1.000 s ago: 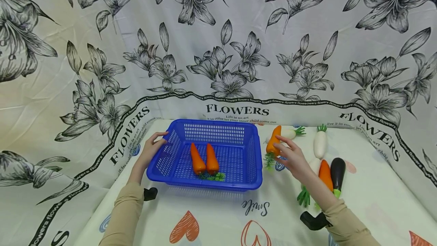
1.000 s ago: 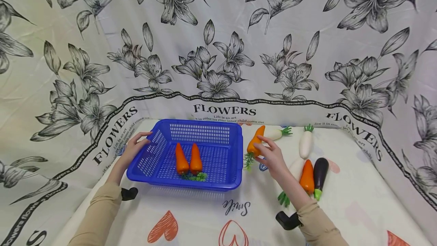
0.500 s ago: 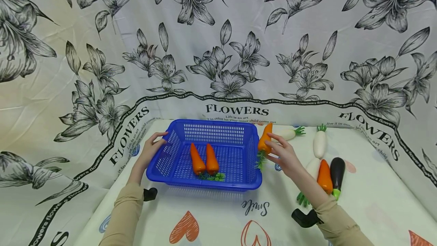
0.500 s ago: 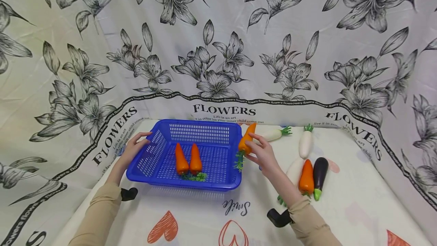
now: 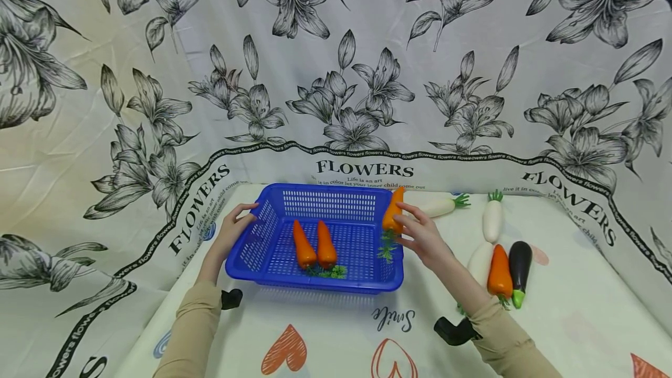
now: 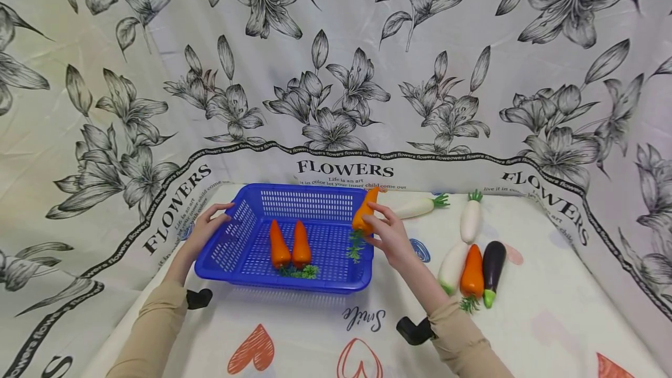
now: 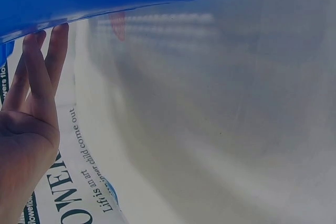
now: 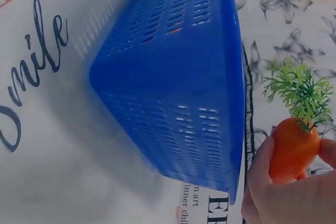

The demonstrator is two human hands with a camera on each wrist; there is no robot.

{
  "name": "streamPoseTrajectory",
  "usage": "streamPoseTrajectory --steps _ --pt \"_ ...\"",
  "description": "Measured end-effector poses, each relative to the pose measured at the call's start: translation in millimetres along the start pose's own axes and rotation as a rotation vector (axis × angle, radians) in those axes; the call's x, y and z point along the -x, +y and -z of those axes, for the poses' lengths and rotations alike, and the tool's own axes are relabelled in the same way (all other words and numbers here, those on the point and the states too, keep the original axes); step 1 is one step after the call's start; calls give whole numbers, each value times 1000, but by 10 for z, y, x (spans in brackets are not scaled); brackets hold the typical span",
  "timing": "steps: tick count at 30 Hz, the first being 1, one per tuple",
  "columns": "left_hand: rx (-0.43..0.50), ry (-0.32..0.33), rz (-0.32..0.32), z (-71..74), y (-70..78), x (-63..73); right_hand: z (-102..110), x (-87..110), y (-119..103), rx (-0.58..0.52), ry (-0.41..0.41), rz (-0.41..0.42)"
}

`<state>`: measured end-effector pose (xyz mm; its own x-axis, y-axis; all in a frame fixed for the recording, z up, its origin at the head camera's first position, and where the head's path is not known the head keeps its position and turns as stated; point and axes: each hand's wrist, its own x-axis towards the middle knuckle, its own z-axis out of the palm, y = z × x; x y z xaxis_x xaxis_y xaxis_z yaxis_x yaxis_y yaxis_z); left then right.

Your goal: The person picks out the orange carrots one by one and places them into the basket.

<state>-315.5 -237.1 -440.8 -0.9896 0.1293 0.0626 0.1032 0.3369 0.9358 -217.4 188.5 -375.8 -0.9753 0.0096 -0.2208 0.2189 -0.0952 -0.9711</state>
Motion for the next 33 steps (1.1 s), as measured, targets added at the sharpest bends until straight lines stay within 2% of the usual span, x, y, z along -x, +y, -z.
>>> streamPoseTrajectory --steps 9,18,21,28,33 --pt "-7 -1 -3 7 -7 -3 -77 -47 -18 -12 -38 -5" --pt "8 4 15 6 -12 -9 -240 -104 -12 -72 -55 -18" --pt "34 -2 20 11 42 10 -300 -117 -3 -76 -73 -5" --pt "50 -28 9 -1 272 117 -442 -149 26 -82 -106 5" --pt "69 -29 17 -2 253 122 -519 -186 73 -94 -106 -3"
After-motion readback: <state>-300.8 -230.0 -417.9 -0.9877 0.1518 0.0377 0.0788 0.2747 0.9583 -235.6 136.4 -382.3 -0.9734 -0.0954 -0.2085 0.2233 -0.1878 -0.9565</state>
